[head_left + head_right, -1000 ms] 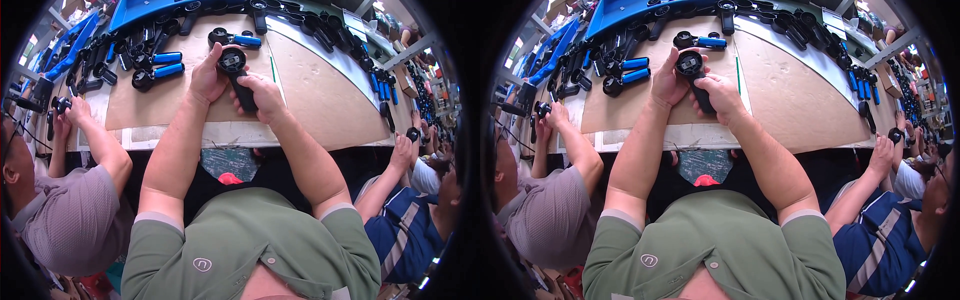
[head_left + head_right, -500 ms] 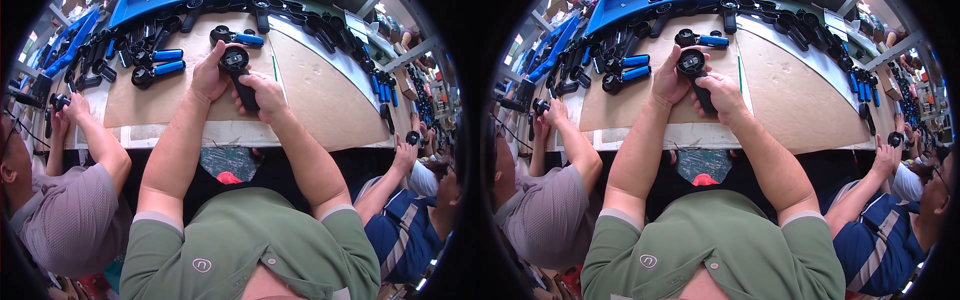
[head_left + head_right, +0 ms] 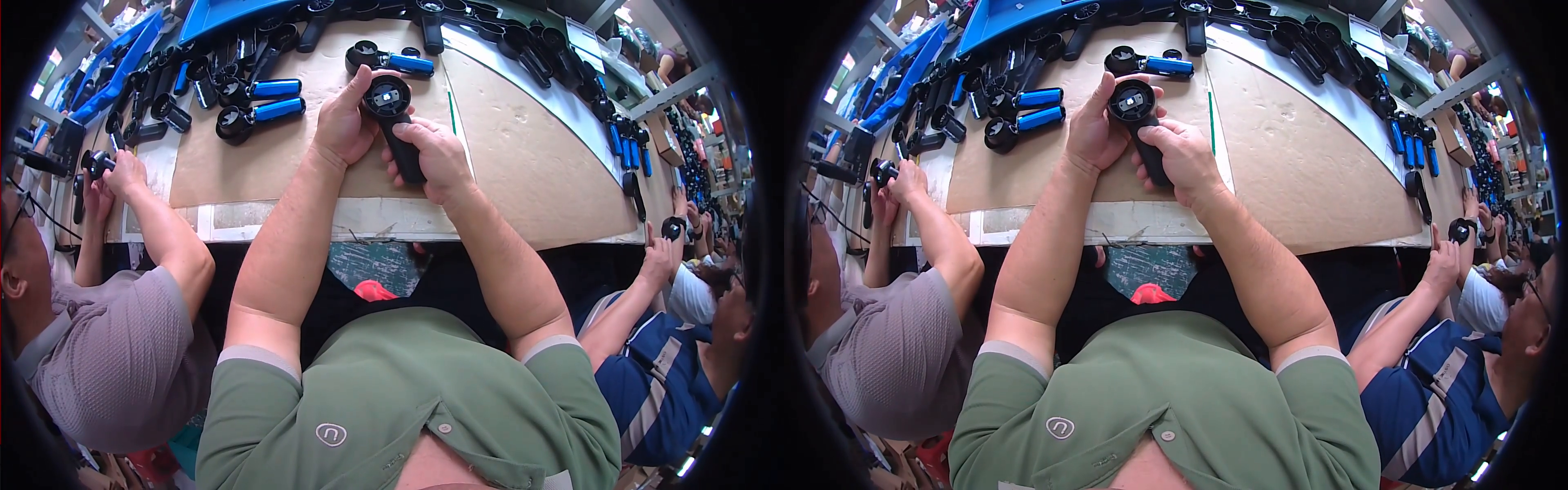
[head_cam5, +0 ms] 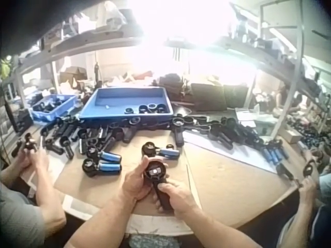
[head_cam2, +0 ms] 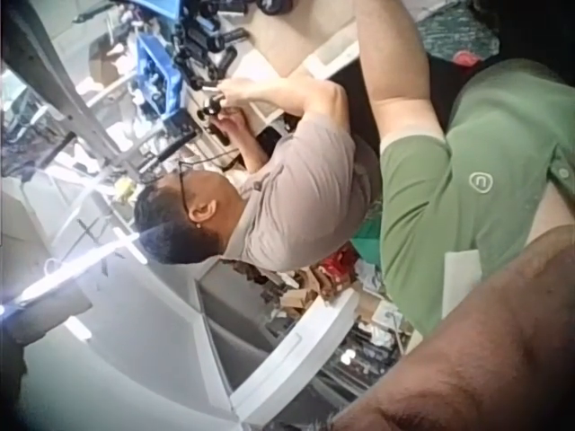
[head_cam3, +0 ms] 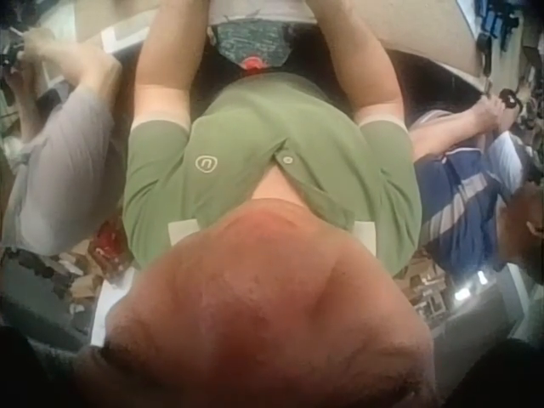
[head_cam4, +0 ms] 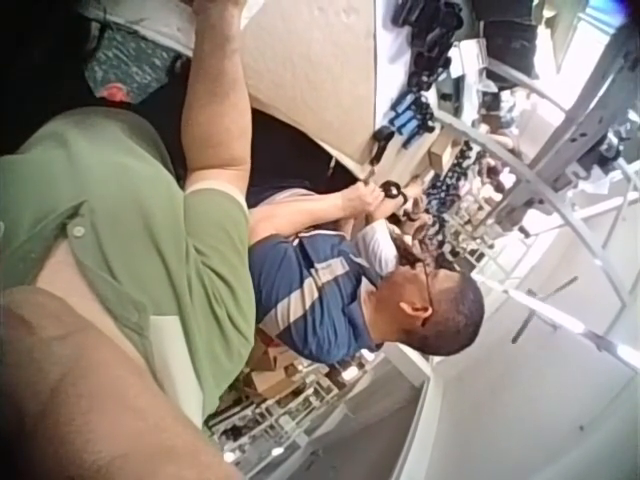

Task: Assembling blue cylindrical components into black plastic housings at a factory workstation.

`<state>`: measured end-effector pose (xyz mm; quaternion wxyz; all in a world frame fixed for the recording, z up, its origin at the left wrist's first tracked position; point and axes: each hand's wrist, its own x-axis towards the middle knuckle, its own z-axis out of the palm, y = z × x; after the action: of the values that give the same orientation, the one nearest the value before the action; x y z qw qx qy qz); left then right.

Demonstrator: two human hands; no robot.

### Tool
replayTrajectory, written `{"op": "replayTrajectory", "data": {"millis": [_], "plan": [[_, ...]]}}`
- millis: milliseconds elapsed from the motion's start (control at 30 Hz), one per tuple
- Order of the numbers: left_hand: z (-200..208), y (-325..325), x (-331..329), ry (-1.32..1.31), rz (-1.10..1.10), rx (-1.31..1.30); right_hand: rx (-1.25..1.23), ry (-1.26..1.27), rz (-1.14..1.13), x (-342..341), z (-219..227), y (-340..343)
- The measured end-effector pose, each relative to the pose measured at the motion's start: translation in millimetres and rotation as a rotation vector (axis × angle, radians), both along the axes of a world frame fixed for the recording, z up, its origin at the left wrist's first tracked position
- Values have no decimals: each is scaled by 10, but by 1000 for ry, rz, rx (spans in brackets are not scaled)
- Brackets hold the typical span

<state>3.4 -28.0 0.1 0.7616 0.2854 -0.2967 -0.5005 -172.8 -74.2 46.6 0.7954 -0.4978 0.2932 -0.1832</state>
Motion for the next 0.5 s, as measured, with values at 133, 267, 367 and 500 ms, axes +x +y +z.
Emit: {"op": "replayTrajectory", "data": {"millis": [133,267,367,500], "plan": [[2,5,-9,-3,2,-5,-9,-19,14,-3,-9,5],[5,5,-13,1,12,9,30,-38,-16,-3,-8,12],[24,9,-19,-13,7,3,21,-16,-19,-5,-8,17],[59,22,-42,-6,11,-1,8,-15,-10,-10,-6,17]]}}
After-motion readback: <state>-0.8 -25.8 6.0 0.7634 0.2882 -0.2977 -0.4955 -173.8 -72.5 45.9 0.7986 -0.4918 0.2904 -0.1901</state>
